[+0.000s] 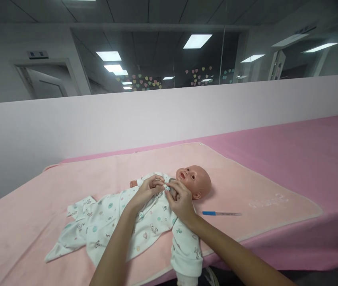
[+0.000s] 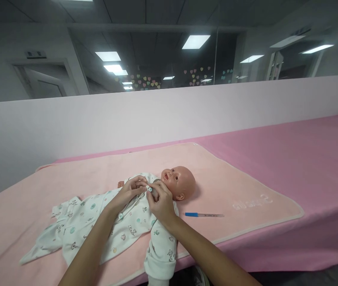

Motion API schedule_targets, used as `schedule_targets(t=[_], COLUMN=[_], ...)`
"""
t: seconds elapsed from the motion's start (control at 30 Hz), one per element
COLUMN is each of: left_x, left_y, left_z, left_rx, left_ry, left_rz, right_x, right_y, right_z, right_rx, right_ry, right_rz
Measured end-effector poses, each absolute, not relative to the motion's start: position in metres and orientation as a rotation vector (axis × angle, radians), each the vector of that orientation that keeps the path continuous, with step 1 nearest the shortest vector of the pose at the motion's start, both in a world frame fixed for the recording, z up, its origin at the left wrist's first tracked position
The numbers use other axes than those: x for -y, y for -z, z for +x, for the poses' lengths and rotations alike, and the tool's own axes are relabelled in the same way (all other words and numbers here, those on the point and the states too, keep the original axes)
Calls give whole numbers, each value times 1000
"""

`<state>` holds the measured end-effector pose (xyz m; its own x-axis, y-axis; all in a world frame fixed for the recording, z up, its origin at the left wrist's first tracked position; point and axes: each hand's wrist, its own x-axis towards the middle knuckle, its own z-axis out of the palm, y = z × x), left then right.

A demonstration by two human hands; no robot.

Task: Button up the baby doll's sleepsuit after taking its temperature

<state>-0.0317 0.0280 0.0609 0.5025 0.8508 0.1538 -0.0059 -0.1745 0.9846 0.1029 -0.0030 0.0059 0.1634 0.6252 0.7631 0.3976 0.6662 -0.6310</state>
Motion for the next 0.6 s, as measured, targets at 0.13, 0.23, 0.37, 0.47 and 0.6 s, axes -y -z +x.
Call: schedule_targets(t=[0.13, 0.23, 0.37, 0.47, 0.6], left_x=[-27, -21, -8, 0, 6], left_y=[-59, -59, -59, -56, -51], left_z=[-33, -39, -65, -86, -94], left_rx=[-798, -839, -926, -1036, -1097], left_ry=[-901, -890, -896, -903, -901], left_rz=[1603, 1751, 1877, 1889, 1962], right_x=[0, 0, 1, 1, 2], right_y=[-4, -4, -4, -7, -9], right_z=[103, 104, 103, 96, 86], right_rx=[1479, 1469, 1469, 1691, 1923], right_ry=[-169, -159, -29, 99, 174], right_rz=[-924, -945, -927, -802, -816])
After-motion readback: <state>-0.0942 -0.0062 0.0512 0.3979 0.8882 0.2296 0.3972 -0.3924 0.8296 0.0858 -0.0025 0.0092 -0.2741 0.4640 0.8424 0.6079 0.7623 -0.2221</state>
